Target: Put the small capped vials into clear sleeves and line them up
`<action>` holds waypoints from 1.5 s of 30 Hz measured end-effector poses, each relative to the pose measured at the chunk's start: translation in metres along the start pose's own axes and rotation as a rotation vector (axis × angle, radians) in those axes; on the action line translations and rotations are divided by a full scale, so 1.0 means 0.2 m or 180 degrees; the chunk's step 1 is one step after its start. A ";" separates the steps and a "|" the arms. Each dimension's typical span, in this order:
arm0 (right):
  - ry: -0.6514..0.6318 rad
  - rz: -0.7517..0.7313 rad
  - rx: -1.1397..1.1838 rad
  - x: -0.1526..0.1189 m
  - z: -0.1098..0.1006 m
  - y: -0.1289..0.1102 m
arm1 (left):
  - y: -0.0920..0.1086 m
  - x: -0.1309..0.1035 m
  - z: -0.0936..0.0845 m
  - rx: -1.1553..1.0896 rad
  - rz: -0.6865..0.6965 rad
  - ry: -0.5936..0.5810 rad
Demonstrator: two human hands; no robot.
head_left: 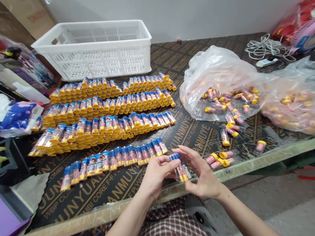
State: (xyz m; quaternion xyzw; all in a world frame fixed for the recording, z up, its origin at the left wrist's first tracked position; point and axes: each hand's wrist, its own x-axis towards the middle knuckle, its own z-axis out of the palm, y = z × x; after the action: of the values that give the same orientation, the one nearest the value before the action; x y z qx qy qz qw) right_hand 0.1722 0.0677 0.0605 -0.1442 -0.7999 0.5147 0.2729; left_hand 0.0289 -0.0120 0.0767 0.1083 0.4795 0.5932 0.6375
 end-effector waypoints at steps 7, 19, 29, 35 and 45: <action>-0.0114 0.0045 0.0017 0.01 0.01 0.00 | 0.00 -0.01 -0.01 -0.0100 0.0033 0.0079; 0.0198 -0.0319 -0.1730 0.66 -0.38 0.45 | -0.08 -0.01 -0.10 0.2012 0.0650 0.0439; -0.0698 -0.0329 -0.2163 0.81 -0.38 0.58 | -0.12 0.10 0.05 0.5354 0.0701 0.0432; -0.0227 0.0022 -0.2700 0.68 -0.48 0.45 | -0.13 0.14 0.04 0.5606 0.0978 0.0517; 0.0793 0.0944 -0.3566 0.57 -0.90 0.56 | -0.16 0.13 0.02 0.5543 0.1263 0.0599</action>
State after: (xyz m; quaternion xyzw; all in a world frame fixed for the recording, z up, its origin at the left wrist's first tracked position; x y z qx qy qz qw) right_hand 0.1792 0.3095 0.0499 -0.4359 -0.8830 0.0259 0.1722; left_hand 0.0485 0.0045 0.0442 0.5851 0.7822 0.1251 0.1734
